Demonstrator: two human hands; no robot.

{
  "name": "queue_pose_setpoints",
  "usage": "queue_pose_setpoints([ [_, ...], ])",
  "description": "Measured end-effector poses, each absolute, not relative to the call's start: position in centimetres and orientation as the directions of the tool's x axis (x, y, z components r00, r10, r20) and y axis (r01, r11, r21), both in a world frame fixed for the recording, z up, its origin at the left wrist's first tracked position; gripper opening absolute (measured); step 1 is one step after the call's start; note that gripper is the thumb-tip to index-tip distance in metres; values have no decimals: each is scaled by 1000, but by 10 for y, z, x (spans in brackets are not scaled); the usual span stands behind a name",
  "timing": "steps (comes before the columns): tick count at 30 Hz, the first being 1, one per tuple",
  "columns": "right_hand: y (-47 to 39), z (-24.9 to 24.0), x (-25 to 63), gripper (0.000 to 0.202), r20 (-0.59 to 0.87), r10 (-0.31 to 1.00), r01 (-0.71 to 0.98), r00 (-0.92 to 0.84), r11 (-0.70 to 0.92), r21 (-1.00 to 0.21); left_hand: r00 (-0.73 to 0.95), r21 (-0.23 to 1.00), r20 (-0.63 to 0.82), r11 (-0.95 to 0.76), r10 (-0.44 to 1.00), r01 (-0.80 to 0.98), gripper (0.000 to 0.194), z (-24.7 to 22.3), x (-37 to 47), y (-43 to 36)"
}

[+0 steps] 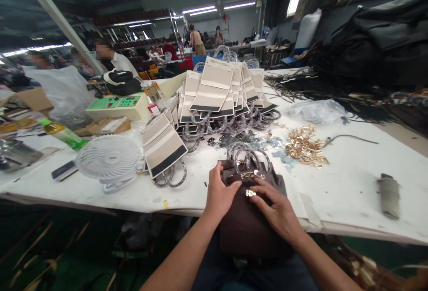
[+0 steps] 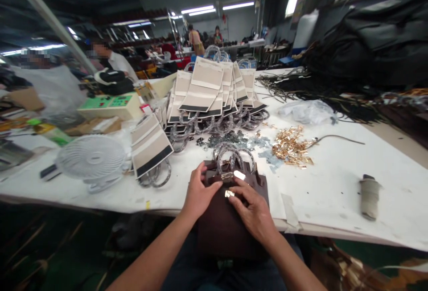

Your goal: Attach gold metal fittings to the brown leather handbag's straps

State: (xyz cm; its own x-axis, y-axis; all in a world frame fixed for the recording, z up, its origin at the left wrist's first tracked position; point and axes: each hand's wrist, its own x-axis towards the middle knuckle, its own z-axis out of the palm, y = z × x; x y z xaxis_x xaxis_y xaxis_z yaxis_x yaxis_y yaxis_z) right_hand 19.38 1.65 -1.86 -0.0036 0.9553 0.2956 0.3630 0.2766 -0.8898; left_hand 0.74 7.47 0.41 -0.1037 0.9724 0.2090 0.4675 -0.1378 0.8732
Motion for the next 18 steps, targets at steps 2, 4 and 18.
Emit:
queue_pose_setpoints([
  [2, 17, -13, 192, 24, 307, 950, 343, -61, 309, -887, -162, 942, 73, -15, 984, 336, 89, 3, 8, 76],
  [4, 18, -6, 191, 23, 325, 942, 328, -88, 336, -883, -169, 973, -13, 51, 985, 224, 84, 4, 8, 76],
  [18, 36, 19, 235, 25, 409, 912, 664, 45, 278, -694, 165, 956, -224, 249, 961, -154, 44, 41, 7, 70],
])
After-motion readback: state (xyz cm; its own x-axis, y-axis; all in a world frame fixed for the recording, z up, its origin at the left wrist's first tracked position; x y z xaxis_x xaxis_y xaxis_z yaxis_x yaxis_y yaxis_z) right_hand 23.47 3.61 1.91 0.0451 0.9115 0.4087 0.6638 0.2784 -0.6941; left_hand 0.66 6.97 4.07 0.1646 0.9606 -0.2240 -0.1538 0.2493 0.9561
